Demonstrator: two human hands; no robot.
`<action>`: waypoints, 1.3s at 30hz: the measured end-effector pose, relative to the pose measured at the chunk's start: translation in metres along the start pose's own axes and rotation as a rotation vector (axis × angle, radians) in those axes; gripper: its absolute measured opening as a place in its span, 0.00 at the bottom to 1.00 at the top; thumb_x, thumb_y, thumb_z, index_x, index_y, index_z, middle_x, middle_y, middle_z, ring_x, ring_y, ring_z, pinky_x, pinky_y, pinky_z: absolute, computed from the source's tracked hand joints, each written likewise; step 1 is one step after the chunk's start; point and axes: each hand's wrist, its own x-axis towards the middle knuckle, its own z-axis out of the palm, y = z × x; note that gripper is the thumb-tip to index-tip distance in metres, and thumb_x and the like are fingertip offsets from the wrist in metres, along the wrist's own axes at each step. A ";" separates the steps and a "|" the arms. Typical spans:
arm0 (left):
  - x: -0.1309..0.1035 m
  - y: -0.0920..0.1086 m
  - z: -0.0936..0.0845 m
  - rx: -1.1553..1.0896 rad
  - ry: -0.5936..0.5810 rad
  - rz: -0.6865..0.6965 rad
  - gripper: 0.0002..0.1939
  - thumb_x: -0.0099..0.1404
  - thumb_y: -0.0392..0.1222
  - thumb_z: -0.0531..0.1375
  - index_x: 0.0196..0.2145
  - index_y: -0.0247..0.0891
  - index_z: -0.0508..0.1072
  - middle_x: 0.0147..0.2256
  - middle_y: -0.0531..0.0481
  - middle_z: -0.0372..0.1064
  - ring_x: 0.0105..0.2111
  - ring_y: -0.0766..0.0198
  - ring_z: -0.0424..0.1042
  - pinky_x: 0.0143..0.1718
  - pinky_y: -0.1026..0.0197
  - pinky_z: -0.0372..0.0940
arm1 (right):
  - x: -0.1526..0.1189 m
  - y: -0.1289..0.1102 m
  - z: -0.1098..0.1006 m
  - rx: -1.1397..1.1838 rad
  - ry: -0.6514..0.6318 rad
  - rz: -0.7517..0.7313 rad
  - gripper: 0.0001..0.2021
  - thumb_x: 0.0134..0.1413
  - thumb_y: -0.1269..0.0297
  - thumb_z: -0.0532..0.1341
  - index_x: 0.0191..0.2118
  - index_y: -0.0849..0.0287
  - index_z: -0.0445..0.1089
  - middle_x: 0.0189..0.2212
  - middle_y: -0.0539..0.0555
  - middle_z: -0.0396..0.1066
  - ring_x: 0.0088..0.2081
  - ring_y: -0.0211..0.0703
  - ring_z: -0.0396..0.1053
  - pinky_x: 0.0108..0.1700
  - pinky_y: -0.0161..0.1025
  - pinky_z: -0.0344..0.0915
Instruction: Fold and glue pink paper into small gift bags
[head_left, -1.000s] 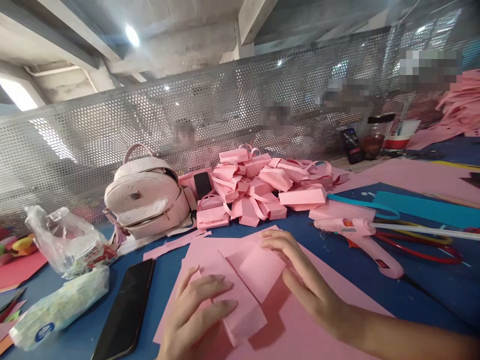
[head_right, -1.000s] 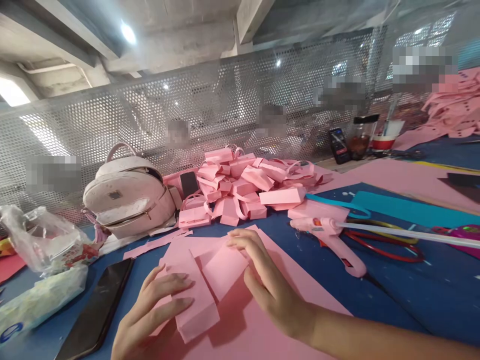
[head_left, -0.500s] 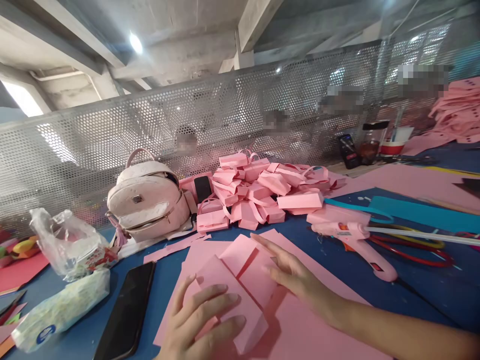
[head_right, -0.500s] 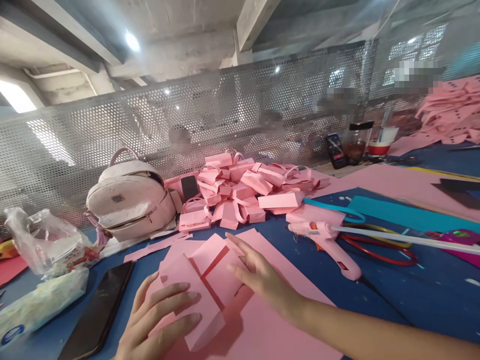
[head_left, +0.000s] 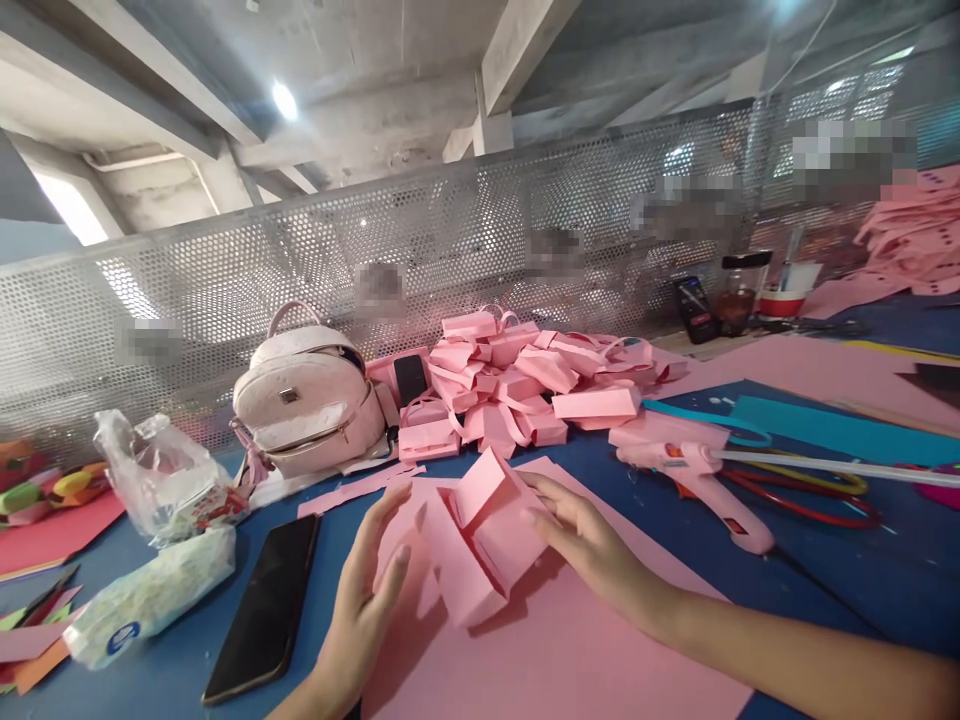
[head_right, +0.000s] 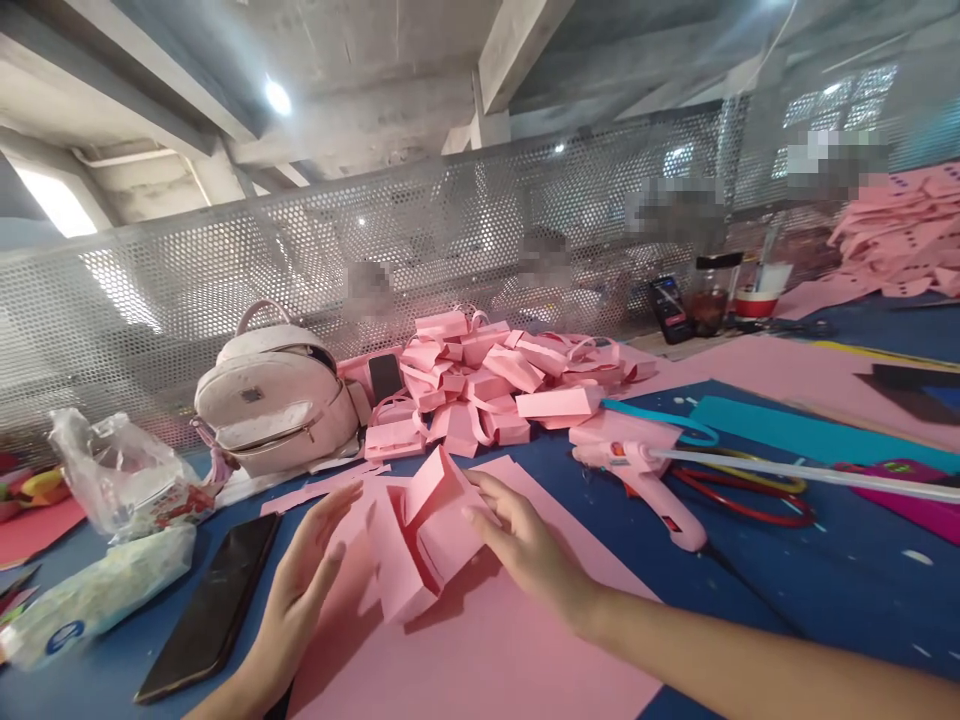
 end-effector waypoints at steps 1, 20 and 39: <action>0.000 0.001 0.001 0.008 -0.024 0.011 0.24 0.73 0.52 0.54 0.65 0.52 0.58 0.67 0.46 0.56 0.68 0.47 0.53 0.68 0.38 0.47 | -0.002 -0.002 0.000 -0.005 -0.017 -0.011 0.33 0.60 0.42 0.60 0.65 0.53 0.61 0.68 0.61 0.57 0.68 0.60 0.53 0.69 0.60 0.48; -0.011 0.030 0.015 0.299 -0.223 -0.012 0.64 0.53 0.55 0.71 0.71 0.45 0.32 0.71 0.33 0.35 0.70 0.33 0.38 0.66 0.29 0.44 | -0.017 -0.020 0.014 -0.093 -0.229 -0.458 0.23 0.65 0.62 0.62 0.63 0.39 0.62 0.65 0.54 0.56 0.63 0.47 0.59 0.56 0.41 0.70; -0.006 0.039 0.012 0.217 -0.221 -0.005 0.54 0.61 0.52 0.65 0.72 0.47 0.34 0.68 0.35 0.46 0.67 0.37 0.50 0.64 0.32 0.50 | -0.023 -0.021 0.016 -0.264 -0.206 -0.652 0.30 0.63 0.73 0.60 0.66 0.43 0.54 0.63 0.56 0.55 0.66 0.50 0.52 0.60 0.49 0.66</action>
